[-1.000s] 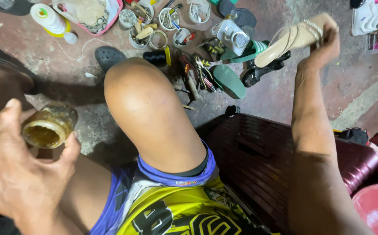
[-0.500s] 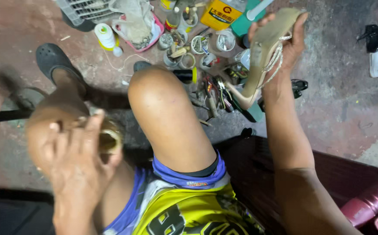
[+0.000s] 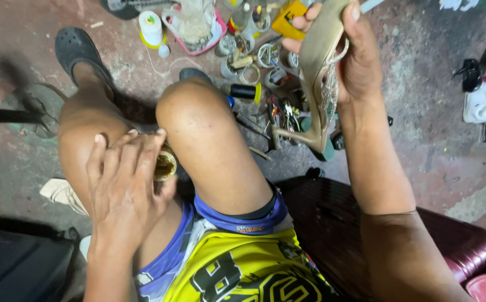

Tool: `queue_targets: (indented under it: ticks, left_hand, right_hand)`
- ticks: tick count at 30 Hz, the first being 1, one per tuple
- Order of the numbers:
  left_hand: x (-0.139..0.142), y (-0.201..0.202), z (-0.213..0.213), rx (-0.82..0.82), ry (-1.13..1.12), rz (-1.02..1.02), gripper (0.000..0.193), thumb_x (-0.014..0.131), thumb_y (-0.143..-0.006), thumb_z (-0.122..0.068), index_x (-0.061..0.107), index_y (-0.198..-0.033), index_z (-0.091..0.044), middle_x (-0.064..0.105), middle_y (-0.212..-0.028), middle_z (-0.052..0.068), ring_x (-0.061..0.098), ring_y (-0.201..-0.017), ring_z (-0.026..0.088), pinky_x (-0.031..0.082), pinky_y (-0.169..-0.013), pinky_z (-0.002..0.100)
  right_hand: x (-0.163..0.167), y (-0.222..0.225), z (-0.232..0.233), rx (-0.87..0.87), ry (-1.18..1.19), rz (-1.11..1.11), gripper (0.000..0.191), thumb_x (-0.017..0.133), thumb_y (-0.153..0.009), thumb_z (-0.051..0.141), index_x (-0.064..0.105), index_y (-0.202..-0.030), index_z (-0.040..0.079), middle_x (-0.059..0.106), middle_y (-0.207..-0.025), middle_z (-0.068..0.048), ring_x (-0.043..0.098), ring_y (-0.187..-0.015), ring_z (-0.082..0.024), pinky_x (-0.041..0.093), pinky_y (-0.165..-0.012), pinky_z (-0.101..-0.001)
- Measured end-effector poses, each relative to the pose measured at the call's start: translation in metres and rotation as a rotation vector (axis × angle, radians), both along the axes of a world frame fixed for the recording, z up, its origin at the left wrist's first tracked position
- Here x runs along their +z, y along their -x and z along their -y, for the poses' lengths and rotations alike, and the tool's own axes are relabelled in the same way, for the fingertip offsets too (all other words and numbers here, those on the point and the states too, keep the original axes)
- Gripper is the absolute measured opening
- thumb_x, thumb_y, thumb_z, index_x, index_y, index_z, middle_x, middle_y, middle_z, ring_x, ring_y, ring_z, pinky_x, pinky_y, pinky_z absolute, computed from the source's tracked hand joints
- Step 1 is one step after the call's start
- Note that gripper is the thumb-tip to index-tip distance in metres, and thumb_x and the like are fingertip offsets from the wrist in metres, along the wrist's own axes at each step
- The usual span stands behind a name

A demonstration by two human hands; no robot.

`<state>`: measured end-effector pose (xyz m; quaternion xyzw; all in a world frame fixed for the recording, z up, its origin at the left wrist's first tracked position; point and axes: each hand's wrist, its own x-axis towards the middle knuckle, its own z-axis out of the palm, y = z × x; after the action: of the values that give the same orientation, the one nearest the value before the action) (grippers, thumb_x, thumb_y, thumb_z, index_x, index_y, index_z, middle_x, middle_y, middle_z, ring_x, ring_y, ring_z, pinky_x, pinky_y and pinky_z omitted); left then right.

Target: The person paints the heel and sole of a beige high-heeled sandal using a small brush and a container of brownish liquid. The person holds the shoe in the left hand and repeatedly dips the brush to apply the liquid to the heel and sole areas.

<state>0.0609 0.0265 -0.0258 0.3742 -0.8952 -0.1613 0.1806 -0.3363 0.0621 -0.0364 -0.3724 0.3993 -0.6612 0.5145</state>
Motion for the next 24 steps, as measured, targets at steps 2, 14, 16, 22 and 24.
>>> queue_targets:
  ticks: [2,14,16,22,24]
  left_hand:
    - [0.012,0.002,0.0,0.005,-0.027,-0.129,0.074,0.086,-0.065,-0.024,0.061,-0.133,-0.006,0.065,-0.128,0.018,0.054,-0.128,0.035,0.035,-0.113,0.052]
    - [0.07,0.034,0.002,0.066,-0.391,-0.647,0.062,0.088,-0.077,-0.022,0.062,-0.13,-0.001,0.072,-0.115,0.015,0.068,-0.108,0.028,0.052,-0.093,0.037]
    - [0.073,0.032,0.006,0.034,-0.485,-0.725,0.063,0.089,-0.075,-0.02,0.061,-0.128,0.0,0.073,-0.109,0.013,0.072,-0.102,0.022,0.056,-0.087,0.034]
    - [0.066,0.025,0.012,0.014,-0.986,-0.864,0.039,0.08,-0.084,-0.006,0.067,-0.121,-0.001,0.077,-0.096,0.004,0.071,-0.078,0.007,0.057,-0.07,0.024]
    - [0.06,0.022,0.012,0.043,-0.976,-0.827,0.038,0.08,-0.082,-0.007,0.068,-0.118,-0.002,0.077,-0.094,0.004,0.071,-0.073,0.006,0.057,-0.066,0.024]
  right_hand:
    - [0.011,-0.013,0.006,0.013,0.023,0.019,0.043,0.064,-0.112,0.04,0.054,-0.134,0.004,0.062,-0.125,-0.014,0.066,-0.124,-0.027,0.055,-0.105,-0.0532]
    - [0.077,-0.163,0.048,-0.077,0.208,0.249,0.048,0.059,-0.113,0.048,0.056,-0.135,0.006,0.063,-0.126,-0.011,0.059,-0.122,-0.025,0.049,-0.11,-0.0528]
    - [0.078,-0.177,0.06,-0.015,0.233,0.358,0.043,0.058,-0.114,0.046,0.057,-0.133,0.007,0.063,-0.126,-0.01,0.058,-0.124,-0.024,0.049,-0.112,-0.0527]
    - [0.066,-0.19,0.073,0.033,0.19,0.386,0.043,0.058,-0.112,0.045,0.06,-0.13,0.006,0.063,-0.127,-0.01,0.059,-0.133,-0.027,0.05,-0.116,-0.0559]
    - [0.061,-0.19,0.071,0.057,0.168,0.362,0.043,0.058,-0.112,0.044,0.06,-0.131,0.005,0.063,-0.128,-0.01,0.058,-0.135,-0.027,0.049,-0.117,-0.0558]
